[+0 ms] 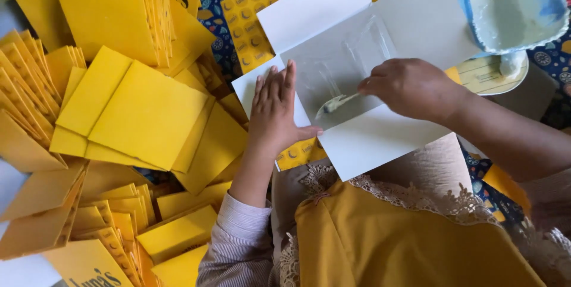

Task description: Applying glue to paper templates and folding them to assemble boxes or envelopes.

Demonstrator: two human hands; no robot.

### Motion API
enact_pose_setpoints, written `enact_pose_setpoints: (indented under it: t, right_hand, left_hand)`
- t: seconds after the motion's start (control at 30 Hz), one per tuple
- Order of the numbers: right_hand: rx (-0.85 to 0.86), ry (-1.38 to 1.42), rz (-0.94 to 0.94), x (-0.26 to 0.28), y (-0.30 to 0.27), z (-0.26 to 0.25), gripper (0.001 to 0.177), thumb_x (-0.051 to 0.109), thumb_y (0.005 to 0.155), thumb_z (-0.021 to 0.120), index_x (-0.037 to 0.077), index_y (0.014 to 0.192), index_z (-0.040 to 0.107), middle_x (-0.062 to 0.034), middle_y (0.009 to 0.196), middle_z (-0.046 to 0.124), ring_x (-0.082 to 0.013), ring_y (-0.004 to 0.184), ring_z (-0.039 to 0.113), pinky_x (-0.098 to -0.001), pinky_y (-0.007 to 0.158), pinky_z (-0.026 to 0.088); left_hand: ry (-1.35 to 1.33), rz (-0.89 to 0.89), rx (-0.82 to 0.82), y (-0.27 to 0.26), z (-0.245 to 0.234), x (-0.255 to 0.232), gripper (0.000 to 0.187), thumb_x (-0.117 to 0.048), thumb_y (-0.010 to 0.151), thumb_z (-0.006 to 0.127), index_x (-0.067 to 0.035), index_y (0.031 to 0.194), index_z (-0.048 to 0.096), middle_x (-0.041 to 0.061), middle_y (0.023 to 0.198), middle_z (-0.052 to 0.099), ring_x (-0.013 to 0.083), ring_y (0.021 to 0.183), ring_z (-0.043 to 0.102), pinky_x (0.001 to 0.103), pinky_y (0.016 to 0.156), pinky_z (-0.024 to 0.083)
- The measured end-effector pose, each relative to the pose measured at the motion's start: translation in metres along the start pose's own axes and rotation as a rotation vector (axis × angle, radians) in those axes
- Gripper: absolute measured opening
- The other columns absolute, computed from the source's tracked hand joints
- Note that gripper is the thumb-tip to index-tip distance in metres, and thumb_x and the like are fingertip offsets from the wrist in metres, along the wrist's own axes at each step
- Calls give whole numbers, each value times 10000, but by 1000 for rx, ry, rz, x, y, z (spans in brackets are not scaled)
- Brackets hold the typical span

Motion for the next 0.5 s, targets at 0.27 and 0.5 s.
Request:
enact_pose_setpoints:
  t: [0.27,0.5]
  right_hand:
    - [-158,-80,118,-6,-17,-24,187,57,928,664,127,1019,812,-8,1021,726,-185,762,686,-322,711,577]
    - [-43,-31,87,-2,-1,-6,273,67,841,648,163,1053,790,-4,977,695,-224,789,690,-372,730,574]
  left_hand:
    - [170,48,-116,0,16,2,1623,-727,499,958,-83,1626,-17,322,1560,404,442,1494,350,521,1255,227]
    - [132,57,-133,-3,14,4,1601,-729,503,951,-80,1628,14,282,1614,364,416,1521,327,541,1255,237]
Point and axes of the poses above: each hand's wrist, its own y-axis towards the middle knuckle, its own z-axis out of the palm, x = y × z, the point moved 3 cm from there along y, towards the middle knuckle
